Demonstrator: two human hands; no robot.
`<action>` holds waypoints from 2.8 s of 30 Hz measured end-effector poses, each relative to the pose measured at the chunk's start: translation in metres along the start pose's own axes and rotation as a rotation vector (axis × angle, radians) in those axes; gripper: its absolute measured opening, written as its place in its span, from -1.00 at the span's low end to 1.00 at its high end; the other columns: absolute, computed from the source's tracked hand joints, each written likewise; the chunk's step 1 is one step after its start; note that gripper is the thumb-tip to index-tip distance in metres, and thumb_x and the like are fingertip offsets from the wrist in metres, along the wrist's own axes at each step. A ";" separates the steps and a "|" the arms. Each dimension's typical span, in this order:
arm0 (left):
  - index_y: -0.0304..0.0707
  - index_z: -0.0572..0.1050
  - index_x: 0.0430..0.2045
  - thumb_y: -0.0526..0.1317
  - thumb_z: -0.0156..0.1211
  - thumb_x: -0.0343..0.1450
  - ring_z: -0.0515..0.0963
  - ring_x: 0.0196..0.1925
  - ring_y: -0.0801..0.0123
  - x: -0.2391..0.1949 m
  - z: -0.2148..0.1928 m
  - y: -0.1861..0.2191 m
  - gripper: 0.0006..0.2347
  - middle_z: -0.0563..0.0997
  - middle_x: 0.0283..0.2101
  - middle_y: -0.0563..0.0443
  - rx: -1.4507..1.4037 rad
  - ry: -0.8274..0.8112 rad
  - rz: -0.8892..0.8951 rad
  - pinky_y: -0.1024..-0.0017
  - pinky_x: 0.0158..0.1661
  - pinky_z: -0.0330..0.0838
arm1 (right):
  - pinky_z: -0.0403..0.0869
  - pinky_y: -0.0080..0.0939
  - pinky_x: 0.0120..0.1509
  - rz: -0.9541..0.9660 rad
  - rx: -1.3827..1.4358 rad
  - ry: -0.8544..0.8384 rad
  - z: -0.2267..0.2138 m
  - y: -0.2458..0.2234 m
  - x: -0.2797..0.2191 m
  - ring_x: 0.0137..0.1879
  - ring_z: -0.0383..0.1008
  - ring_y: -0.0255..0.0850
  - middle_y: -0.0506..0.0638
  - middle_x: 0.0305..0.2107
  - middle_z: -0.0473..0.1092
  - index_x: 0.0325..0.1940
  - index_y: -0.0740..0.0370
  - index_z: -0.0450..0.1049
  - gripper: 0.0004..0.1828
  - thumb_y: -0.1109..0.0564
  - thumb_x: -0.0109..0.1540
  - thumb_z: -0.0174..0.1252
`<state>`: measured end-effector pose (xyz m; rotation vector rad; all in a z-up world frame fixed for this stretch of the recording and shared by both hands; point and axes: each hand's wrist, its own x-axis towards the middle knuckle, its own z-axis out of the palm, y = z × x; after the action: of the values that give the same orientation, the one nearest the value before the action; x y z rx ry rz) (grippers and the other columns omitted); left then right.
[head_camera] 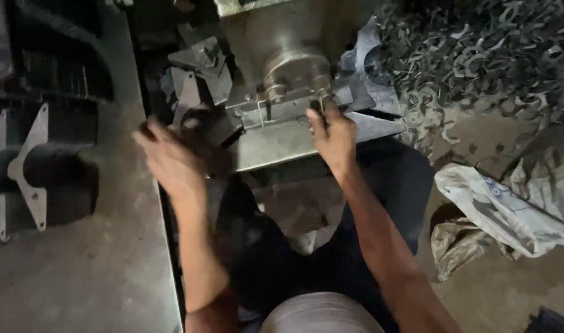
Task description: Manually shaping and checking metal fabrication parts using a stationary forming machine.
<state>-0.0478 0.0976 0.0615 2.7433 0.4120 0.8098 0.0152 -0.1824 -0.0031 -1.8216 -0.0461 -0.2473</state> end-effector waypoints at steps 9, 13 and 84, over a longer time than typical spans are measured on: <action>-0.50 0.58 -0.42 0.01 0.39 0.51 0.62 -0.21 -0.37 0.027 -0.010 -0.020 -0.60 0.60 -0.34 -0.51 0.077 -0.279 -0.318 -0.06 -0.15 0.50 | 0.51 -0.07 -0.19 -0.560 -1.035 0.289 -0.099 0.078 0.024 -0.25 0.56 -0.04 0.04 -0.30 0.49 0.08 0.32 0.44 -0.71 0.16 0.30 0.19; -0.55 0.55 -0.35 -0.17 0.43 0.43 0.64 -0.30 -0.32 0.020 -0.038 0.014 -0.72 0.62 -0.39 -0.44 -0.138 -0.062 -0.190 -0.02 -0.27 0.51 | 0.32 -0.27 -0.51 0.402 0.438 0.299 -0.133 0.087 0.035 -0.51 0.40 -0.23 -0.04 -0.53 0.33 -0.03 0.26 0.51 -0.34 -0.37 0.44 -0.16; -0.39 0.23 0.37 -0.31 0.29 0.49 -0.14 0.63 -0.45 -0.052 -0.007 0.021 -0.47 -0.28 0.57 -0.50 -0.664 -0.121 -0.098 -0.02 0.51 0.16 | 0.05 -0.40 -0.64 0.610 0.503 -0.386 0.034 -0.033 -0.030 -0.67 0.09 -0.46 -0.13 -0.70 0.21 -0.22 0.25 0.45 -0.66 -0.06 0.44 0.03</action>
<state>-0.0897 0.0617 0.0478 2.1208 0.1999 0.6094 -0.0146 -0.1381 0.0144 -1.2825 0.1632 0.5079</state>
